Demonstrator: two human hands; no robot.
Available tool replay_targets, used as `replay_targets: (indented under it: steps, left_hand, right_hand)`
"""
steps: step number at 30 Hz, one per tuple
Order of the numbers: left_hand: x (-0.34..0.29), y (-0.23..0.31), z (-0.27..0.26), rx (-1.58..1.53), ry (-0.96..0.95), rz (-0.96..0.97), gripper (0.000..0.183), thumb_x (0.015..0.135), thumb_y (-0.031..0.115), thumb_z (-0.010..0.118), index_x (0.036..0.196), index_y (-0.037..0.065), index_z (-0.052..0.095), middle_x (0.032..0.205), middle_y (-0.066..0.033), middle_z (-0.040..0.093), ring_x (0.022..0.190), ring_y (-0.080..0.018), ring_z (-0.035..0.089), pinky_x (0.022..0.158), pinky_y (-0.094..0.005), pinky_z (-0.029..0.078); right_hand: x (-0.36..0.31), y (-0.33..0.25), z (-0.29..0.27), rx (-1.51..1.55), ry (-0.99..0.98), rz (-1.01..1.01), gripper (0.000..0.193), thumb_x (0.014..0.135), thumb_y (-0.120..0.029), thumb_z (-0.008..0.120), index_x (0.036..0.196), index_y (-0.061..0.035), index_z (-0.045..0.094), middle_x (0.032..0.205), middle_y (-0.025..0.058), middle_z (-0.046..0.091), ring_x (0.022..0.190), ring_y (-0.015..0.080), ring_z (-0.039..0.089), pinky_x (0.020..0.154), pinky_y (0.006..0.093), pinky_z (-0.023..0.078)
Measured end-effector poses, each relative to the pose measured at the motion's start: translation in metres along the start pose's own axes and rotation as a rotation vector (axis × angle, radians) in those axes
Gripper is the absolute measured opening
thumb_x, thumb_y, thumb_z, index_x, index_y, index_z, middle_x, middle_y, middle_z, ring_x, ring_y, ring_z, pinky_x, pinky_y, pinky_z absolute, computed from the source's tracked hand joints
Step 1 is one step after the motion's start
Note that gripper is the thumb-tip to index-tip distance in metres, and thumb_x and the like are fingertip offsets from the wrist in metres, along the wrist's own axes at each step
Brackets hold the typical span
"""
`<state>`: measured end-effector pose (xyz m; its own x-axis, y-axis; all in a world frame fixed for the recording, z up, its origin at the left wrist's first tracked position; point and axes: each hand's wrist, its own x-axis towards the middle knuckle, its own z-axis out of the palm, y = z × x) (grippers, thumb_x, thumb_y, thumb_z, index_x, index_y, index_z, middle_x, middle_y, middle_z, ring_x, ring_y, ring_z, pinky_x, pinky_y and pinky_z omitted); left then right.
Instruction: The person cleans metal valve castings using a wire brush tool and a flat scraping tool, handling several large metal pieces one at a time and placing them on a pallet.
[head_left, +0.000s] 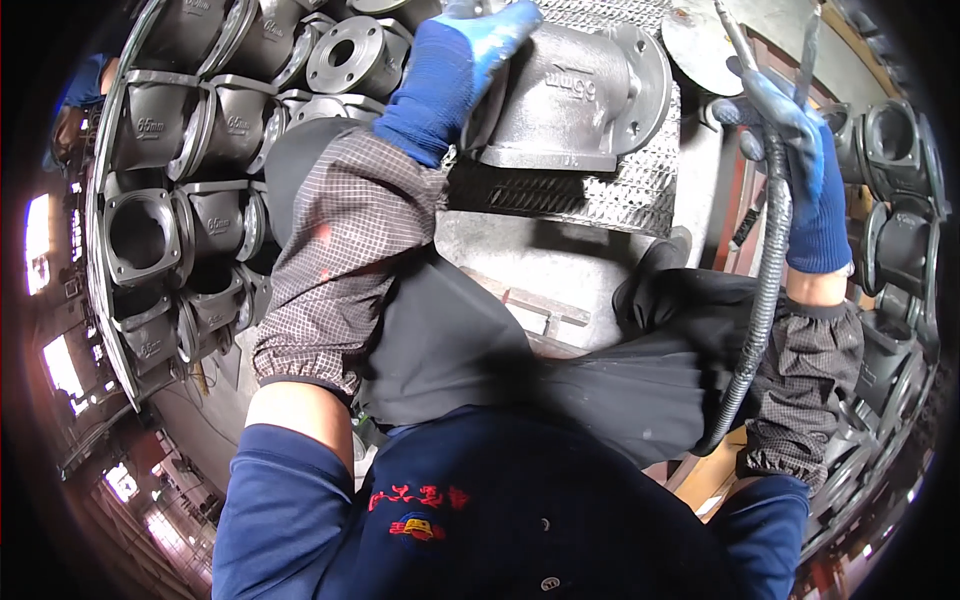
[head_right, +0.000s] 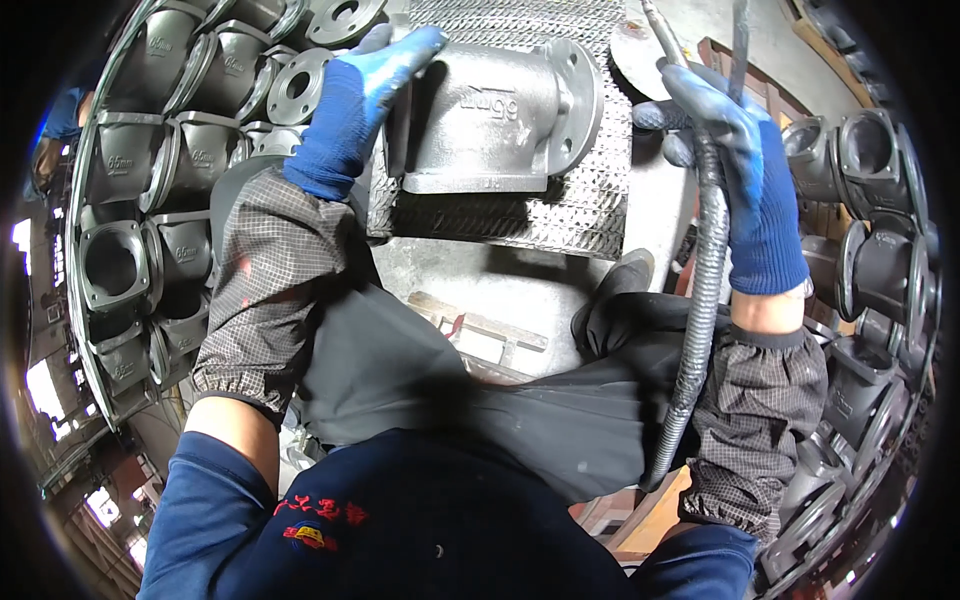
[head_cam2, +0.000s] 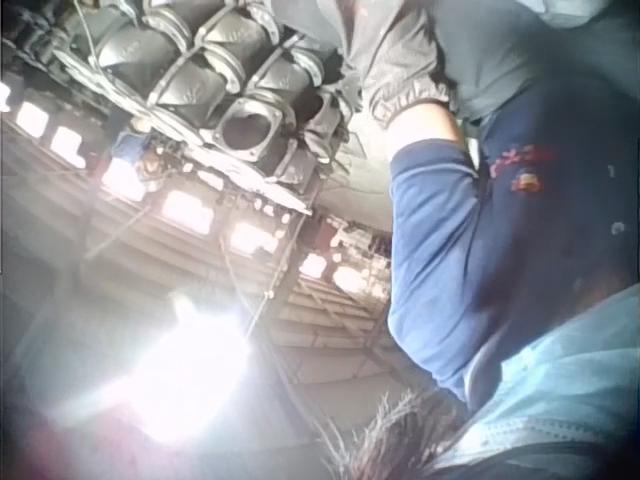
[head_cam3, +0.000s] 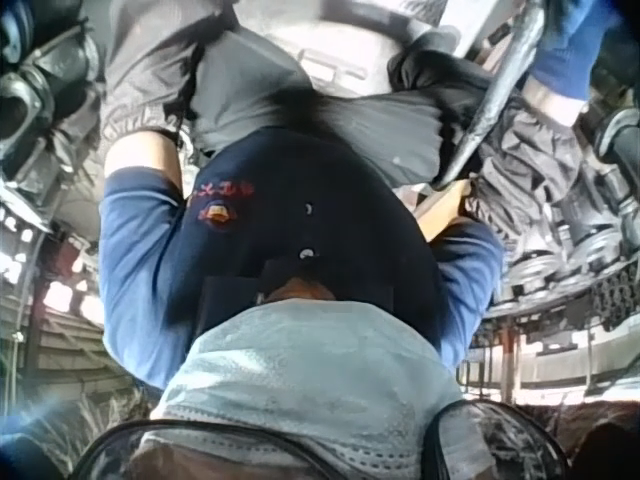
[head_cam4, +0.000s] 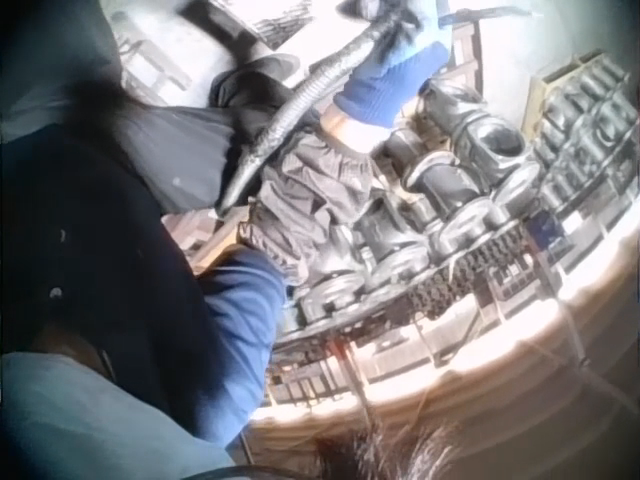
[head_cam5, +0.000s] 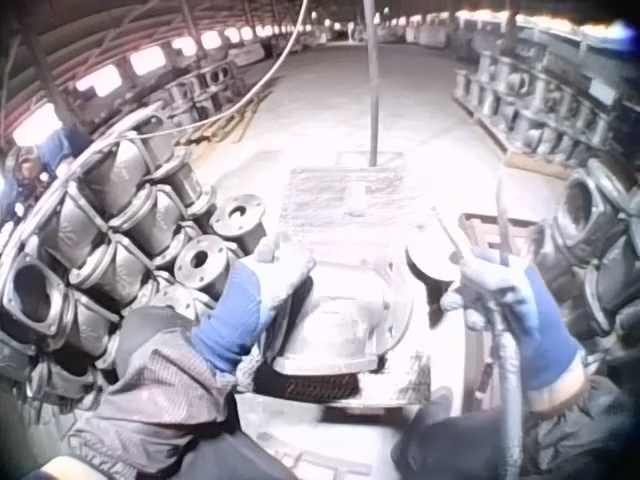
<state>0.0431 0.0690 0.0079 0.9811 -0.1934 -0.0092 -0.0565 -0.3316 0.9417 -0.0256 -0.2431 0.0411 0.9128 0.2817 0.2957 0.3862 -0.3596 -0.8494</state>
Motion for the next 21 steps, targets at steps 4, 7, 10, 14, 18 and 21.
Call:
replay_targets:
  steps: [4, 7, 10, 14, 18, 21]
  left_hand:
    - [0.008, 0.007, 0.026, 0.385, 0.041, 0.117, 0.047, 0.079, 0.033, 0.067, 0.112, 0.001, 0.055, 0.088, -0.0144, 0.061, 0.078, -0.0191, 0.062, 0.067, -0.0265, 0.05]
    - [-0.014, 0.066, 0.048, 0.529, -0.088, -0.072, 0.067, 0.076, 0.039, 0.063, 0.132, 0.009, 0.043, 0.128, -0.0239, 0.047, 0.11, -0.031, 0.055, 0.091, -0.032, 0.044]
    - [-0.03, 0.07, 0.05, 0.489, -0.276, 0.207, 0.071, 0.073, 0.035, 0.065, 0.134, 0.008, 0.04, 0.119, -0.0233, 0.054, 0.109, -0.0326, 0.055, 0.091, -0.033, 0.045]
    - [-0.041, 0.054, 0.064, 0.485, -0.33, 0.689, 0.051, 0.073, 0.031, 0.064, 0.119, 0.012, 0.055, 0.074, -0.0119, 0.062, 0.067, -0.0312, 0.061, 0.062, -0.0404, 0.05]
    - [-0.06, 0.059, 0.073, 0.571, -0.553, 0.76, 0.054, 0.072, 0.025, 0.065, 0.123, 0.013, 0.053, 0.067, -0.0127, 0.057, 0.061, -0.031, 0.057, 0.057, -0.0403, 0.045]
    - [-0.079, 0.043, 0.076, 0.552, -0.608, 0.796, 0.05, 0.074, 0.022, 0.065, 0.122, 0.015, 0.054, 0.068, -0.011, 0.055, 0.062, -0.0307, 0.055, 0.055, -0.0402, 0.043]
  right_hand:
    - [0.009, -0.001, 0.007, 0.47, 0.104, 0.308, 0.035, 0.094, -0.02, 0.044, 0.116, 0.0047, 0.056, 0.115, 0.0184, 0.057, 0.084, 0.0151, 0.061, 0.064, 0.0202, 0.049]
    - [0.007, -0.001, 0.006, 0.258, 0.096, 0.196, 0.036, 0.093, -0.022, 0.046, 0.113, 0.0064, 0.056, 0.109, 0.0181, 0.06, 0.091, 0.0206, 0.065, 0.068, 0.0214, 0.053]
    - [0.014, 0.019, 0.009, 0.044, 0.141, 0.134, 0.04, 0.087, -0.024, 0.056, 0.108, 0.0101, 0.055, 0.095, 0.015, 0.064, 0.083, 0.0195, 0.065, 0.065, 0.0215, 0.053]
    - [0.013, 0.022, 0.029, 0.348, 0.308, 0.423, 0.041, 0.082, -0.025, 0.063, 0.104, 0.0094, 0.058, 0.088, 0.0116, 0.063, 0.072, 0.0136, 0.06, 0.062, 0.0231, 0.05]
    - [-0.003, 0.044, 0.023, -0.25, 0.095, 0.044, 0.037, 0.085, -0.023, 0.058, 0.108, 0.0053, 0.061, 0.094, 0.0111, 0.064, 0.08, 0.0131, 0.061, 0.07, 0.0232, 0.049]
    - [-0.013, 0.045, 0.034, 0.035, 0.107, 0.218, 0.034, 0.087, -0.022, 0.054, 0.11, 0.0018, 0.062, 0.097, 0.0108, 0.065, 0.086, 0.0128, 0.062, 0.074, 0.0229, 0.05]
